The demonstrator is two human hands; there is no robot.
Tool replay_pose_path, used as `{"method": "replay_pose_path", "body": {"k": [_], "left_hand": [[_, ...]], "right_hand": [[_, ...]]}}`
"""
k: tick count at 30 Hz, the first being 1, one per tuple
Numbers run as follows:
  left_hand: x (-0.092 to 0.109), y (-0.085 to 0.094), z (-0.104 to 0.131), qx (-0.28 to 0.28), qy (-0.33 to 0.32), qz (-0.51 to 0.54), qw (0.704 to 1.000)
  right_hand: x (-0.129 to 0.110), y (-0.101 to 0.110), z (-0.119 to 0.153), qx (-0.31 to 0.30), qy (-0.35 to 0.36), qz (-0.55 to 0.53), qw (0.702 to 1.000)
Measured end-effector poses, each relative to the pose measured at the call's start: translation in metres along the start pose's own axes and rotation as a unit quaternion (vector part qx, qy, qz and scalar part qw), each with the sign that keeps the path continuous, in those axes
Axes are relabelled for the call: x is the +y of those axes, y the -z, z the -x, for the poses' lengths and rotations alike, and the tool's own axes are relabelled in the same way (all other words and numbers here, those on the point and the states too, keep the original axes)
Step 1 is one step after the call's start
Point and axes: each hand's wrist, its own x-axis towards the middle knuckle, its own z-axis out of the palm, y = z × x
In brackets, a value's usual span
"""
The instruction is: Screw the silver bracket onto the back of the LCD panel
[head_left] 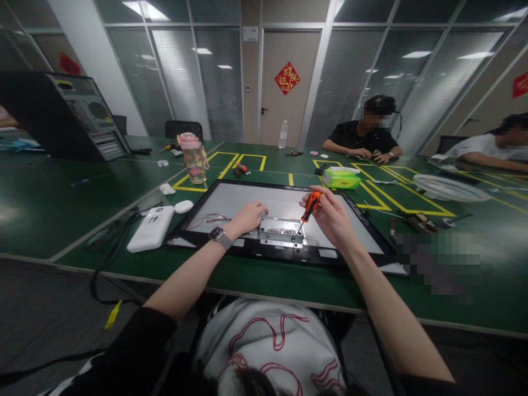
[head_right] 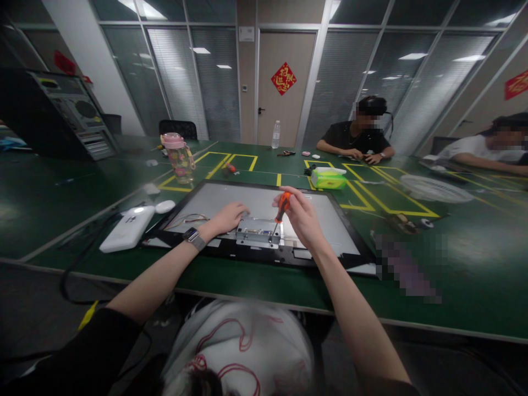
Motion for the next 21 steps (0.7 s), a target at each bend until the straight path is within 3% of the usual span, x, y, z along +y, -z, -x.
{"method": "replay_pose_path", "body": {"k": [5,10,12,17,21], "left_hand": [[0.0027,0.0029,0.0010,-0.007,0.005,-0.001,1.000],[0.0037,0.0038,0.0007,-0.010,0.008,0.001,1.000],[0.0025,0.0024,0.0002,-0.007,0.005,0.002,1.000],[0.0008,0.0009,0.0004,-0.002,0.003,0.007,1.000],[0.0016,0.0022,0.0010,-0.008,0.003,0.001,1.000]], "right_hand": [[0.0022,0.0017,0.0012,-0.004,0.038,0.060,0.997],[0.0045,-0.0010,0.0033,0.087,0.126,0.182,0.971],[0.0026,-0.0026,0.0048,0.096,0.152,0.221,0.959],[-0.0035,-0.0058,0.0080,0.047,0.138,0.210,0.967],[0.0013,-0.0051,0.0074,0.091,0.156,0.227,0.957]]}}
